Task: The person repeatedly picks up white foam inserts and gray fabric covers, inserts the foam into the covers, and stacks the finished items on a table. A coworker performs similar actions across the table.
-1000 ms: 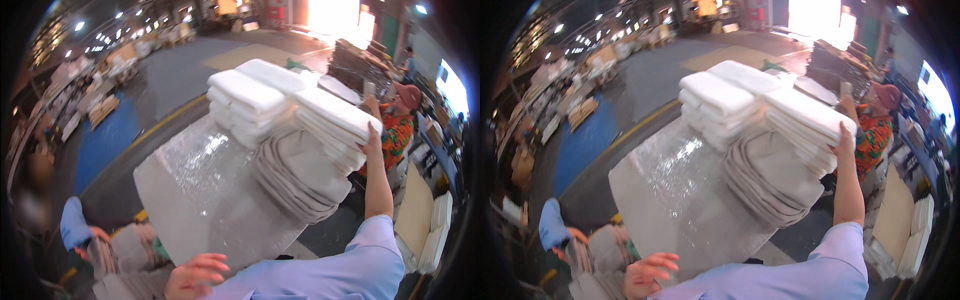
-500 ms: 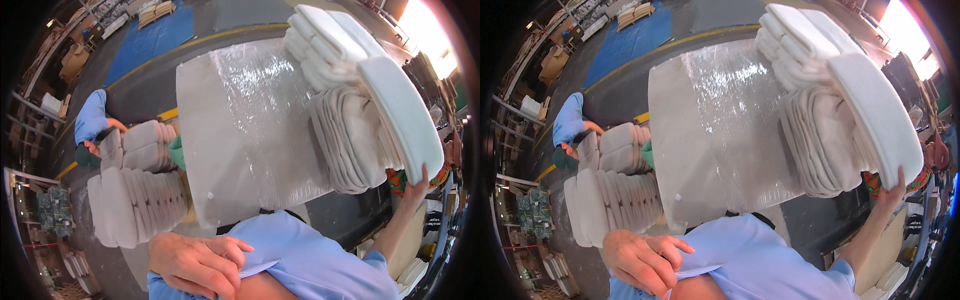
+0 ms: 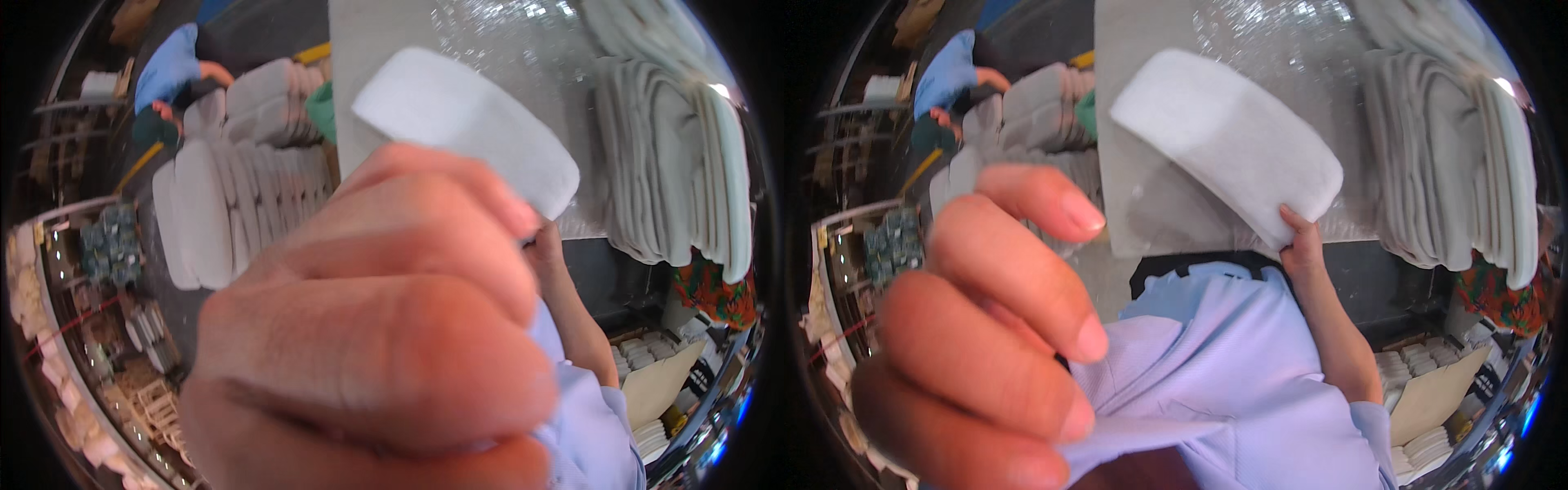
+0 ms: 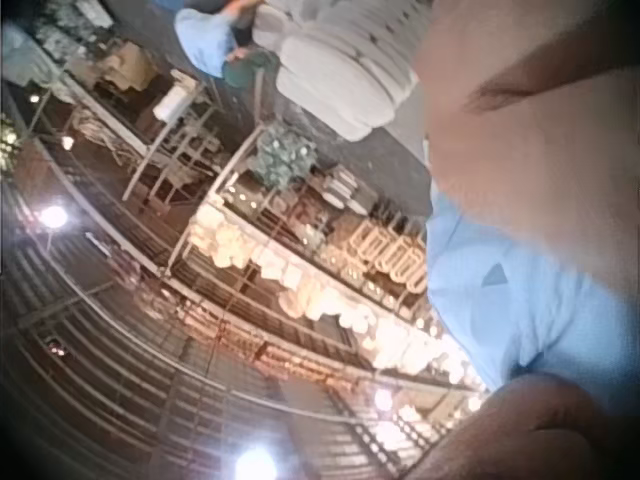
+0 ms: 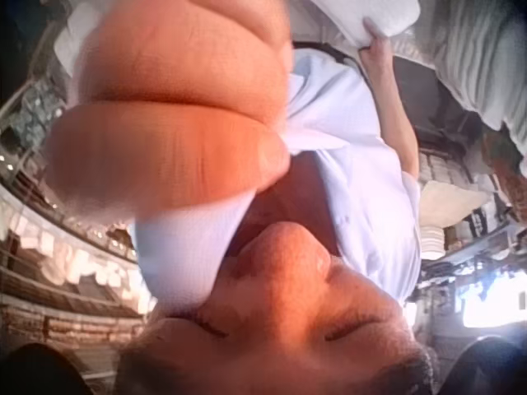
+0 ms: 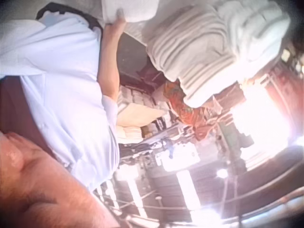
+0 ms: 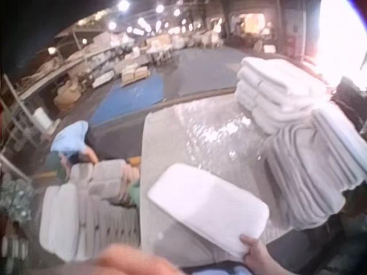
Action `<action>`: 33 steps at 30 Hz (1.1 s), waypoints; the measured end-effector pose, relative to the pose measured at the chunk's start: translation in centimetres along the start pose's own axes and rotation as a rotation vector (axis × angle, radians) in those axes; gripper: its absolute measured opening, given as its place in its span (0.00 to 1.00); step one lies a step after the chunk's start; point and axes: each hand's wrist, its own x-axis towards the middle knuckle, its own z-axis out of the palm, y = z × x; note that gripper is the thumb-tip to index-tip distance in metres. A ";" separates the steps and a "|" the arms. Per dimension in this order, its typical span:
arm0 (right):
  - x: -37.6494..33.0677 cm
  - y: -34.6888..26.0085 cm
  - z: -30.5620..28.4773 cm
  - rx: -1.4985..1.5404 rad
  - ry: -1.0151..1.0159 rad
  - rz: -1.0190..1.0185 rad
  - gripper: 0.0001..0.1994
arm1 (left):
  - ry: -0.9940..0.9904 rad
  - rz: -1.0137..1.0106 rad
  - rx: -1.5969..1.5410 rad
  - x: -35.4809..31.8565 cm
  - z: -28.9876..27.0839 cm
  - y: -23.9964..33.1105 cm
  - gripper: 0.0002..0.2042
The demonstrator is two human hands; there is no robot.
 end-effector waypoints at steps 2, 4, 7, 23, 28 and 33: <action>-0.4 1.4 -0.7 -0.091 -0.019 0.130 0.36 | 0.038 -0.013 -0.001 -1.4 -0.1 0.6 0.05; -0.6 1.9 -0.8 -0.156 -0.052 0.200 0.37 | 0.082 -0.013 -0.006 -2.5 -0.1 0.6 0.05; 0.2 0.5 -1.3 -0.238 -0.152 0.232 0.37 | 0.151 -0.002 -0.007 -3.4 0.2 0.4 0.05; 1.2 -0.1 -2.0 -0.368 -0.214 0.243 0.38 | 0.220 0.014 -0.010 -2.2 2.2 -2.8 0.13; 1.2 0.3 -1.8 -0.363 -0.193 0.244 0.39 | 0.150 -0.068 0.037 -0.4 2.1 -3.3 0.15; 0.0 -1.0 -1.6 -0.370 -0.083 0.193 0.42 | 0.047 -0.117 0.065 1.1 1.7 -2.5 0.18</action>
